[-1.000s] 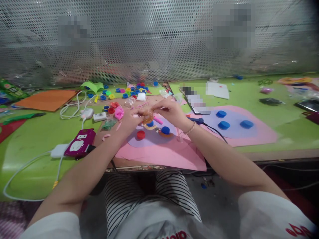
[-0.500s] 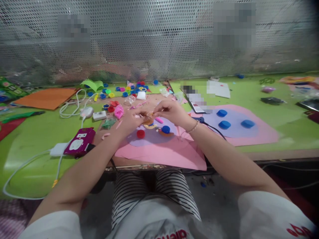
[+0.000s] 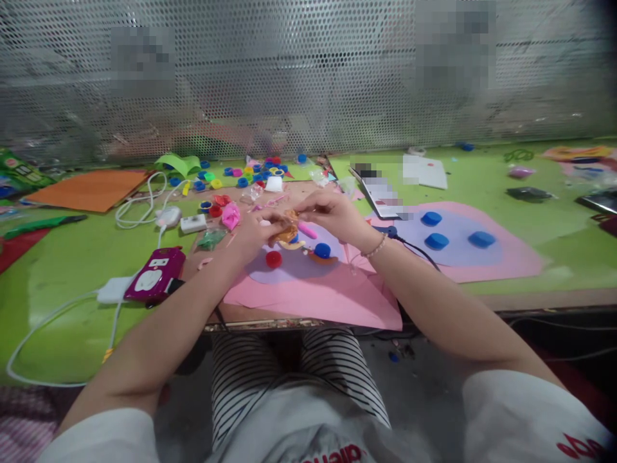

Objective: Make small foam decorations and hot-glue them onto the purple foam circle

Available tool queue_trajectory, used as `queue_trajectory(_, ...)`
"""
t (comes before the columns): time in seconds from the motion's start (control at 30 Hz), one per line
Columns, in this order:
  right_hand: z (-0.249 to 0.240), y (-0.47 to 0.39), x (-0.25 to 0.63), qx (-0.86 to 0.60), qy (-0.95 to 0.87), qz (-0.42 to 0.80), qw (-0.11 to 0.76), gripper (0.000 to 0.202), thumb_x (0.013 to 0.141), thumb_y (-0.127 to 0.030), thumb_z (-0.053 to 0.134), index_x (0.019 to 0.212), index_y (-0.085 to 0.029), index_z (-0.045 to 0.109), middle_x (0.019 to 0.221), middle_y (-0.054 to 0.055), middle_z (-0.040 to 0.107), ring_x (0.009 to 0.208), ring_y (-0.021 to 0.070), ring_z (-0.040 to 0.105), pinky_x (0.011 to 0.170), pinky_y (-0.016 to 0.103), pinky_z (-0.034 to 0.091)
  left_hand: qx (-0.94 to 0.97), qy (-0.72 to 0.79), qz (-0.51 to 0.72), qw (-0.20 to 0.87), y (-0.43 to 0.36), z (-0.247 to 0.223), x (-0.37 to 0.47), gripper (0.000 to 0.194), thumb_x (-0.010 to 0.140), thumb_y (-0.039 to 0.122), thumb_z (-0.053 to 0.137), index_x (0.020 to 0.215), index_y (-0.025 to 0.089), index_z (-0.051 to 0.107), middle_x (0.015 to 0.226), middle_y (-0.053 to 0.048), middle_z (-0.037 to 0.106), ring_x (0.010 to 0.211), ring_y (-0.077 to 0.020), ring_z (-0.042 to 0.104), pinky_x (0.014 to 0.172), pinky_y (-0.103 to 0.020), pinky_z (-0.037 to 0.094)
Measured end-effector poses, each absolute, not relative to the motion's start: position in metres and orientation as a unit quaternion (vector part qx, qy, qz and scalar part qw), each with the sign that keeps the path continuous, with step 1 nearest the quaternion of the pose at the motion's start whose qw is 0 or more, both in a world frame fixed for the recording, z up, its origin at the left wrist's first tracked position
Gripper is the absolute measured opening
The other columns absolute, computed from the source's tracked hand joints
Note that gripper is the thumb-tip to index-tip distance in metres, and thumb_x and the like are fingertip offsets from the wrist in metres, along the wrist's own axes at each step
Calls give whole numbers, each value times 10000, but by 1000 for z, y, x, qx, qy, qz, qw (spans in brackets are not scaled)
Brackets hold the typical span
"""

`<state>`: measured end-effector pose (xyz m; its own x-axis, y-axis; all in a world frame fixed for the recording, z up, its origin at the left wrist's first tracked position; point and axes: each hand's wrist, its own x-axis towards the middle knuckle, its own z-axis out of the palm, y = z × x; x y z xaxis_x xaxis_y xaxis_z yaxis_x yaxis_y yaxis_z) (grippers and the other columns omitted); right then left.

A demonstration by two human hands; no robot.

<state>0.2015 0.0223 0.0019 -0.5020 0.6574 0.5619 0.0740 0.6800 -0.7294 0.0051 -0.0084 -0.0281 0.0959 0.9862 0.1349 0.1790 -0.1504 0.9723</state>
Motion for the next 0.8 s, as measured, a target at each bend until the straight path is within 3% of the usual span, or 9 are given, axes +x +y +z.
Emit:
queue_trajectory(0.13,3,24,204,-236,-795,385,405,191,742,-389,702,772,-200,710,738,14,681,651,109,593,609,272,514,616,486,441,437,-13,-22,8,230,655,394,732,744,185,698,654,-38,624,434,-74,449,402,-227,330)
queue_trajectory(0.37,4,18,204,-237,-807,388,377,175,744,-330,698,706,-167,643,631,-5,619,547,88,530,520,246,452,612,462,420,485,-16,-21,9,233,643,367,739,738,162,683,675,-35,626,505,-95,526,448,-219,369)
queue_trajectory(0.63,-1,42,209,-330,-657,392,553,300,829,-472,602,734,-206,502,700,-9,588,667,96,612,637,233,529,579,443,477,492,-9,-23,5,204,655,359,739,736,179,685,628,-9,593,408,-46,413,384,-208,304)
queue_trajectory(0.8,-5,49,211,-324,-633,426,559,229,827,-407,625,788,-210,513,726,-13,598,690,92,622,686,242,540,578,453,472,488,-6,-25,4,217,653,381,745,724,185,683,594,-8,568,426,-60,423,383,-208,313)
